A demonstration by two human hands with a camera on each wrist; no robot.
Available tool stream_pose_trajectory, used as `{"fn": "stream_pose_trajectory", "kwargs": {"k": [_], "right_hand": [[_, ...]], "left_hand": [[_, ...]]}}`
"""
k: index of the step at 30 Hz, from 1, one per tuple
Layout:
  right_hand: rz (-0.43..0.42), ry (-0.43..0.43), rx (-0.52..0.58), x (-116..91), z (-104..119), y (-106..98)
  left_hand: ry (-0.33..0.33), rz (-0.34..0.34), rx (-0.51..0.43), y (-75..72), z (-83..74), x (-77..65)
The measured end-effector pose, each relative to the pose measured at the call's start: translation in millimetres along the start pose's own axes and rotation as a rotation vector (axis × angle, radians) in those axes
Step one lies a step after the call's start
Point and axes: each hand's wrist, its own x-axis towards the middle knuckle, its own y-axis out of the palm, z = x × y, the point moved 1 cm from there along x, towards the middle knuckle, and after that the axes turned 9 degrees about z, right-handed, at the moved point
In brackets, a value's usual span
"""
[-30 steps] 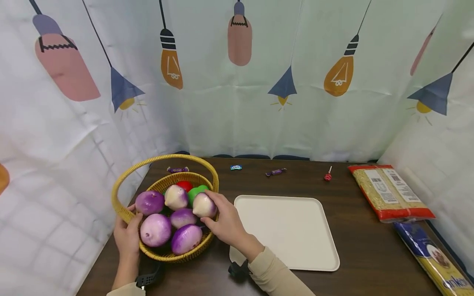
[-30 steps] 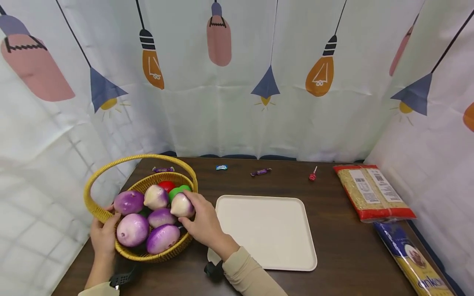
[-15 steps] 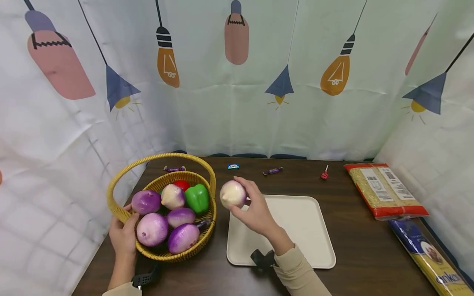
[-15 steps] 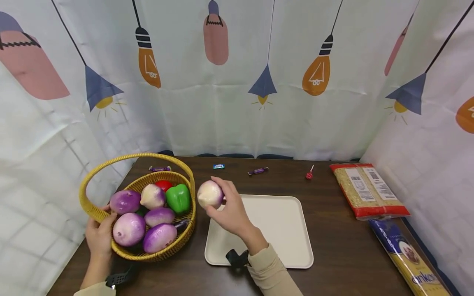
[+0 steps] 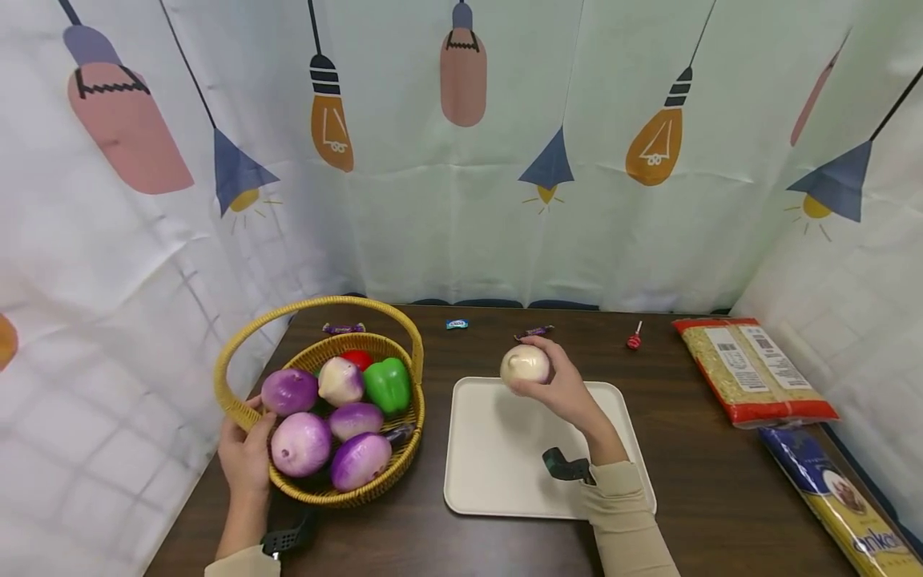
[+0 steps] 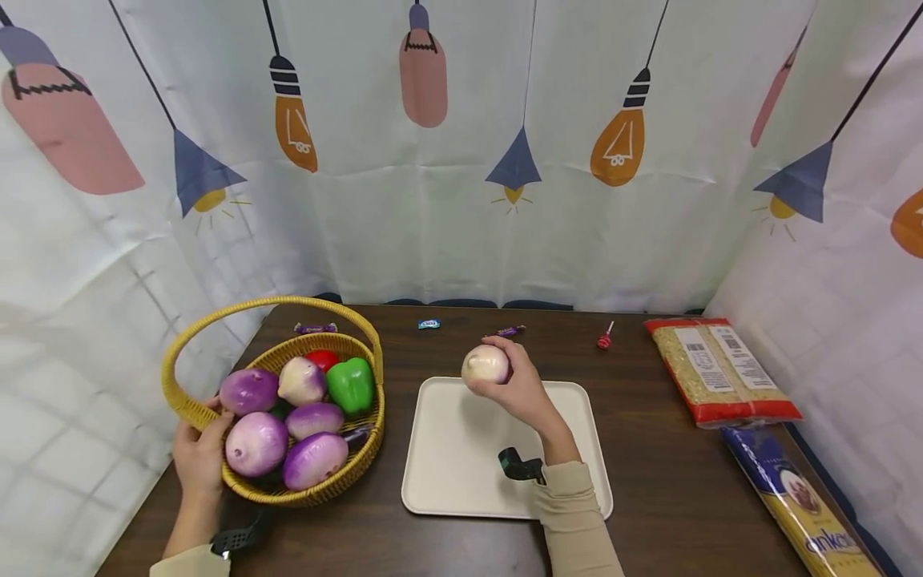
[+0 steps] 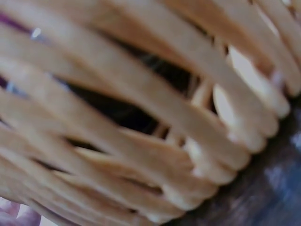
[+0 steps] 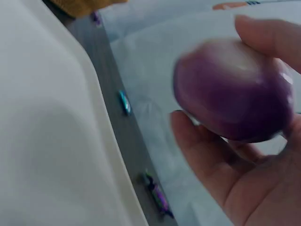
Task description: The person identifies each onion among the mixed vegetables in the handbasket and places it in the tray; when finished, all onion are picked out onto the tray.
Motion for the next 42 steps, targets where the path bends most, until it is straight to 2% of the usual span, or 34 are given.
{"fn": "stream_pose_trajectory", "kwargs": {"k": [6, 9, 14, 21, 27, 32, 35, 42], "right_hand": [[0.082, 0.106, -0.089, 1, -18, 1], [0.138, 0.122, -0.156, 3, -23, 10], [0.206, 0.12, -0.189, 7, -29, 30], [0.175, 0.095, -0.188, 9, -28, 48], [0.14, 0.073, -0.164, 11, -27, 55], [0.114, 0.087, -0.135, 12, -28, 55], [0.129, 0.087, -0.129, 11, -28, 54], [0.197, 0.011, -0.142, 9, -23, 52]], "left_hand": [[0.008, 0.012, -0.024, 0.2, 1.2, 0.1], [0.015, 0.008, -0.024, -0.6, 1.1, 0.0], [0.031, 0.015, -0.006, 0.2, 0.6, -0.3], [0.056, 0.015, -0.004, 0.8, -0.4, -1.1], [0.05, 0.012, -0.008, -2.0, 1.7, 0.4], [0.05, 0.01, 0.006, -1.8, 2.5, 0.0], [0.051, 0.009, 0.009, -1.5, 2.0, -0.2], [0.04, 0.017, 0.013, -0.7, 0.0, -0.9]]}}
